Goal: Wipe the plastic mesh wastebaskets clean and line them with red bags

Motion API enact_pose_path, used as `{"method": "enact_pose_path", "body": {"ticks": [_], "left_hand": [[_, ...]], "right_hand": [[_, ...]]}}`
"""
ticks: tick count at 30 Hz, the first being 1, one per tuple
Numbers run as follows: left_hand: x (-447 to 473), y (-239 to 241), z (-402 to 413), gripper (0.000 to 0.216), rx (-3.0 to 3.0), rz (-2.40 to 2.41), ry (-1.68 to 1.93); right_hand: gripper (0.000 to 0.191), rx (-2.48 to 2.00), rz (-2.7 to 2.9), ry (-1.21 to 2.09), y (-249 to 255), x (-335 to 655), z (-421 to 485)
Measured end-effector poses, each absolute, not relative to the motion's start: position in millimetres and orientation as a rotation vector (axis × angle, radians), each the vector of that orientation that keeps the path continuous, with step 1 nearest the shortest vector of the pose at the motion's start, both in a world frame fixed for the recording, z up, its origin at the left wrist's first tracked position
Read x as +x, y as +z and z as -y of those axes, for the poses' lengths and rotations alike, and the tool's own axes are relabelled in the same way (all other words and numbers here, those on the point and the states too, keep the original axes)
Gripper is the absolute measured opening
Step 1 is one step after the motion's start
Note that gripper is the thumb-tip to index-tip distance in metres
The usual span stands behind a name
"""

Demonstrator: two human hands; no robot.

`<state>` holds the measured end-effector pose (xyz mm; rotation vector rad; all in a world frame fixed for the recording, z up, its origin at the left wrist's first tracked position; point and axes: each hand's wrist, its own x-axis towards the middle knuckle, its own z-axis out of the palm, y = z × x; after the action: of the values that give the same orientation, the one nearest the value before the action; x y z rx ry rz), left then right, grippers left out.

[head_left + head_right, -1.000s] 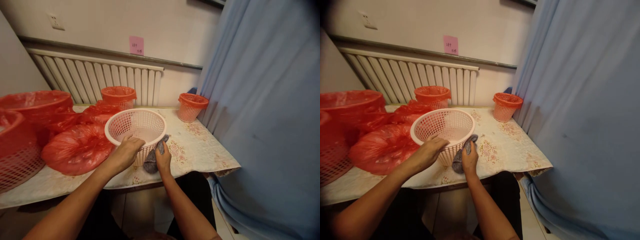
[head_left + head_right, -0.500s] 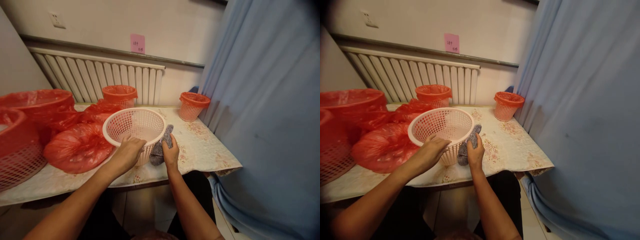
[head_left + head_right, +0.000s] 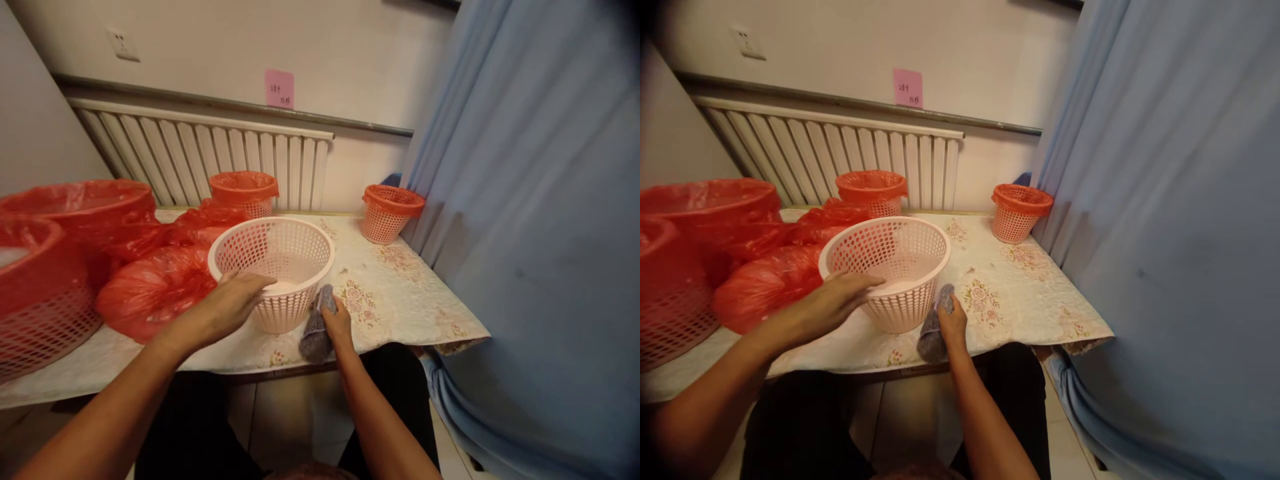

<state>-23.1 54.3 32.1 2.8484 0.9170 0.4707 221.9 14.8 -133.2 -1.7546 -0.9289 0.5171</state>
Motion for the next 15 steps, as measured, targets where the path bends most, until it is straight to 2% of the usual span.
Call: {"method": "enact_pose_path", "body": {"ticks": [4, 6, 10, 15], "left_hand": [[15, 20, -36, 0.025, 2.943, -0.984, 0.563], [27, 19, -31, 0.024, 2.977, -1.011, 0.607], [14, 19, -38, 0.024, 2.984, -0.817, 0.689], [-30, 27, -61, 0.025, 2.895, -0.609, 0.585]], "right_hand": [[0.056, -1.553, 0.904, 0.276, -77, 222, -17], [0.056, -1.503, 0.917, 0.223, -67, 214, -19], [0.055, -1.612, 0.936, 0.321, -102, 198, -21], [0.051, -1.782, 0.892, 0.6, -162, 203, -15]]}}
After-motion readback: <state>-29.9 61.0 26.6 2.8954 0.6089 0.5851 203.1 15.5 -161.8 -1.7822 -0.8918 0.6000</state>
